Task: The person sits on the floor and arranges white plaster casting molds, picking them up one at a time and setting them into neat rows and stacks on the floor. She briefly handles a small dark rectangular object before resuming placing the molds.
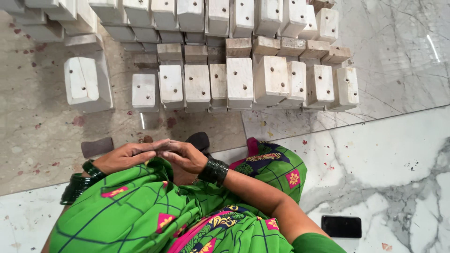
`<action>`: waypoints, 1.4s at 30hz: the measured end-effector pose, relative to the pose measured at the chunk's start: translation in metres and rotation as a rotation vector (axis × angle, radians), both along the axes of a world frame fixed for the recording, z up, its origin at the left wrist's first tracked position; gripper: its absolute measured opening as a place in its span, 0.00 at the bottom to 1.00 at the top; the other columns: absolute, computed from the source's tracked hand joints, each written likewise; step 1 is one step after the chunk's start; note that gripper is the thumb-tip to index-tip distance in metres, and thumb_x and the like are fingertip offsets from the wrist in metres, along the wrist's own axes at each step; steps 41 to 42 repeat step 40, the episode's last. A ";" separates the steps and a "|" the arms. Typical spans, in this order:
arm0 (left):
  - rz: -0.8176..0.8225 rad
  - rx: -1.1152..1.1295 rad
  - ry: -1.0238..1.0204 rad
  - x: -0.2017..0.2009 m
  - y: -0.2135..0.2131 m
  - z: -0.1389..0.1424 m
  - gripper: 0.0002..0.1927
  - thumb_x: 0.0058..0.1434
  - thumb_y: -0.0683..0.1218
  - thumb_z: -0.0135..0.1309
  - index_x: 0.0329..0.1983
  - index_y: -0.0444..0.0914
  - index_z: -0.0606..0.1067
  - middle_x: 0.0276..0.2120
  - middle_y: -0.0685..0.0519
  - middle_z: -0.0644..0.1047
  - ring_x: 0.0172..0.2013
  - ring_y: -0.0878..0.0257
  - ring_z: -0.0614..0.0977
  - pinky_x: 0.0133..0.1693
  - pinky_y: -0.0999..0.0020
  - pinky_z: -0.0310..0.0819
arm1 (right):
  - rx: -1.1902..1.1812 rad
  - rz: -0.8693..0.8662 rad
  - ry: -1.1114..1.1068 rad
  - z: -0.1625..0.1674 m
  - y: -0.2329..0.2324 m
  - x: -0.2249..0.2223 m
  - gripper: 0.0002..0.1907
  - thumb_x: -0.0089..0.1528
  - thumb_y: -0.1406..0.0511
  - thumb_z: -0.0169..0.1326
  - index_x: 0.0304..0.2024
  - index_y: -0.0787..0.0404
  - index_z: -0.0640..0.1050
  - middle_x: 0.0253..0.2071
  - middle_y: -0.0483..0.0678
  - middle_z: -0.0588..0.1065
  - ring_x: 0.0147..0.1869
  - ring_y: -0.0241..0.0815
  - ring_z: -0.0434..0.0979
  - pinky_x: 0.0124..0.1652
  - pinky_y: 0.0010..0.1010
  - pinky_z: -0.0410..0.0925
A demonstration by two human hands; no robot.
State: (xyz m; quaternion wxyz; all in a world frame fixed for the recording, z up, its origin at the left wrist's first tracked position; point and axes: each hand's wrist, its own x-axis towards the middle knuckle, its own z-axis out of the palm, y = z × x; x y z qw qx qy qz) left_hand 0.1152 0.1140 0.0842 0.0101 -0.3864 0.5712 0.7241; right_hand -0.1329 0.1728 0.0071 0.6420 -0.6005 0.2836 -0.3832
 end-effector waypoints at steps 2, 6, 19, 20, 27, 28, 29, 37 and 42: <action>-0.016 -0.063 -0.028 -0.006 -0.003 0.006 0.29 0.75 0.49 0.48 0.79 0.45 0.64 0.56 0.27 0.74 0.44 0.57 0.71 0.47 0.63 0.73 | -0.129 -0.093 -0.072 0.004 -0.010 0.000 0.17 0.74 0.63 0.47 0.63 0.63 0.76 0.70 0.55 0.71 0.75 0.48 0.70 0.71 0.39 0.64; -0.113 -0.328 0.226 -0.028 -0.013 0.038 0.30 0.71 0.51 0.48 0.76 0.45 0.62 0.71 0.52 0.66 0.59 0.64 0.73 0.55 0.66 0.75 | -0.300 -0.206 -0.188 0.032 -0.039 -0.018 0.13 0.76 0.65 0.49 0.57 0.61 0.80 0.75 0.56 0.65 0.78 0.50 0.68 0.71 0.41 0.67; -0.581 -0.943 0.012 -0.138 -0.044 0.129 0.40 0.61 0.51 0.54 0.77 0.58 0.56 0.77 0.53 0.40 0.59 0.47 0.76 0.58 0.57 0.72 | -0.237 -0.423 -0.345 0.083 -0.052 -0.083 0.21 0.76 0.61 0.46 0.62 0.72 0.74 0.71 0.59 0.67 0.76 0.53 0.67 0.73 0.45 0.63; -0.562 -0.946 -0.057 -0.141 -0.039 0.126 0.41 0.60 0.52 0.54 0.77 0.60 0.55 0.78 0.56 0.42 0.56 0.48 0.79 0.57 0.56 0.74 | -0.199 -0.413 -0.337 0.077 -0.053 -0.086 0.22 0.75 0.61 0.46 0.63 0.73 0.73 0.70 0.60 0.67 0.76 0.53 0.68 0.73 0.45 0.63; -0.491 -1.123 -0.195 -0.154 -0.019 0.099 0.58 0.45 0.53 0.67 0.75 0.62 0.46 0.78 0.52 0.43 0.50 0.40 0.80 0.48 0.48 0.79 | 0.184 -0.138 -0.941 0.011 -0.058 -0.075 0.30 0.72 0.55 0.48 0.73 0.59 0.64 0.67 0.55 0.69 0.70 0.50 0.70 0.68 0.45 0.66; -0.480 -1.091 -0.188 -0.155 -0.020 0.097 0.59 0.45 0.54 0.67 0.75 0.63 0.44 0.79 0.52 0.43 0.50 0.40 0.81 0.48 0.48 0.79 | 0.279 -0.104 -1.016 0.008 -0.059 -0.074 0.26 0.73 0.55 0.47 0.70 0.58 0.66 0.65 0.53 0.70 0.69 0.49 0.71 0.66 0.44 0.67; -0.455 -1.154 -0.147 -0.156 -0.018 0.096 0.61 0.44 0.53 0.68 0.75 0.62 0.43 0.77 0.49 0.46 0.49 0.38 0.80 0.46 0.47 0.79 | 0.377 -0.073 -1.090 0.006 -0.058 -0.074 0.22 0.75 0.55 0.46 0.67 0.56 0.67 0.63 0.51 0.71 0.67 0.48 0.72 0.64 0.43 0.67; -0.683 -1.267 -0.445 -0.171 -0.005 0.062 0.59 0.52 0.52 0.63 0.76 0.71 0.38 0.57 0.40 0.70 0.40 0.47 0.83 0.37 0.52 0.82 | 0.483 -0.080 -1.146 0.022 -0.059 -0.067 0.21 0.74 0.47 0.44 0.39 0.56 0.67 0.36 0.44 0.69 0.49 0.44 0.71 0.56 0.34 0.67; -0.613 -1.462 -0.335 -0.167 -0.004 0.031 0.55 0.59 0.44 0.58 0.79 0.73 0.41 0.61 0.36 0.69 0.42 0.51 0.84 0.32 0.57 0.83 | 0.454 -0.009 -1.169 0.022 -0.044 -0.077 0.23 0.77 0.47 0.43 0.37 0.56 0.67 0.34 0.45 0.69 0.48 0.43 0.70 0.54 0.33 0.67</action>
